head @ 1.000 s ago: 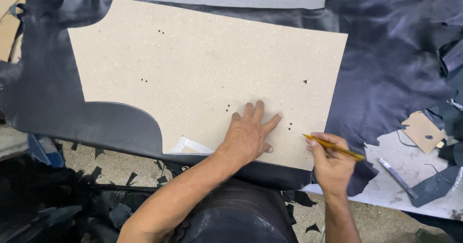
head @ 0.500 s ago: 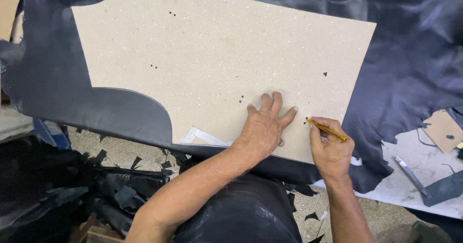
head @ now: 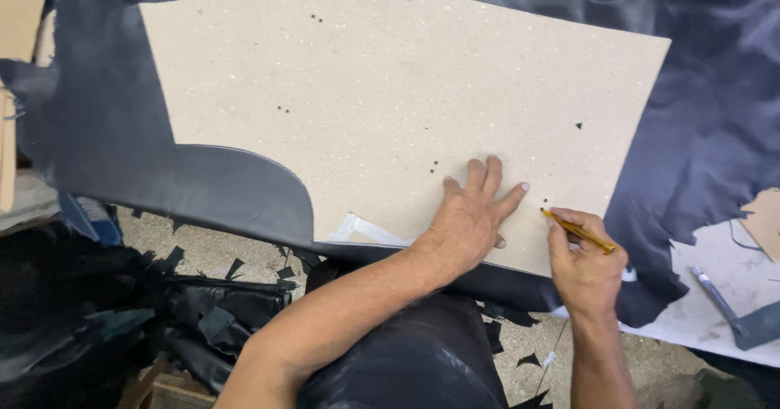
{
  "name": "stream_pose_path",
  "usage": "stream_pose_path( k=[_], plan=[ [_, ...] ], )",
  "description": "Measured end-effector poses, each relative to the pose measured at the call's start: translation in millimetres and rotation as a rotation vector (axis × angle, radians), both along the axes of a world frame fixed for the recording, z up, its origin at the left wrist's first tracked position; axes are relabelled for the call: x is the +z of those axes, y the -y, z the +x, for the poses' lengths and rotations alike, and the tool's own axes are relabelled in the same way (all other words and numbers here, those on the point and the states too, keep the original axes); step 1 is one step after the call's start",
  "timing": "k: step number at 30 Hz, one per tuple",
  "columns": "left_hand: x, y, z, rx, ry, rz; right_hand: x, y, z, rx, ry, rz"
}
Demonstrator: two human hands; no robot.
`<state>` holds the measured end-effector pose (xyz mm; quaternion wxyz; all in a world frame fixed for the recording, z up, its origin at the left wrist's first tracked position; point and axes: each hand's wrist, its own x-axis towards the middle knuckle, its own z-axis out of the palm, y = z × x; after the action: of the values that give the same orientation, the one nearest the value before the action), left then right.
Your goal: The person places cardboard templates on a large sheet of black leather, traces outlines with a pencil, and cuts the leather using a utility knife. The person repeatedly positions templates, cuts along edges, and removes cut pieces, leaving shaped leather parts on the table.
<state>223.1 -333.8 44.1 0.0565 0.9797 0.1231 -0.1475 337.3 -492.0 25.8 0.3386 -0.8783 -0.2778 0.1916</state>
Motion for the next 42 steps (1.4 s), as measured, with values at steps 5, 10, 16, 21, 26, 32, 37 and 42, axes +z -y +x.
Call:
stream_pose_path(
  k=[5, 10, 16, 21, 26, 32, 37, 42],
  plan=[
    [-12, -15, -28, 0.033, 0.158, -0.142, 7, -29, -23, 0.131, 0.09, 0.42],
    [-11, -68, -109, 0.278, 0.226, -0.126, -21, -87, -62, 0.252, 0.012, 0.4],
    [8, -80, -132, 0.287, -0.077, -0.148, -25, -122, -73, 0.267, 0.096, 0.138],
    [14, -83, -126, 0.217, -0.096, -0.059, -25, -120, -79, 0.309, 0.086, 0.249],
    [12, -83, -127, 0.2, -0.147, -0.075, -23, -113, -80, 0.31, 0.011, 0.279],
    [12, -75, -120, 0.357, -0.062, -0.123, -30, -112, -78, 0.305, 0.005, 0.288],
    [6, -64, -127, 0.496, 0.072, -0.246, -29, -70, -44, 0.29, 0.03, 0.36],
    [-6, -42, -167, 0.868, 0.284, -0.287, 25, 33, 88, -0.19, 0.336, -0.184]
  ],
)
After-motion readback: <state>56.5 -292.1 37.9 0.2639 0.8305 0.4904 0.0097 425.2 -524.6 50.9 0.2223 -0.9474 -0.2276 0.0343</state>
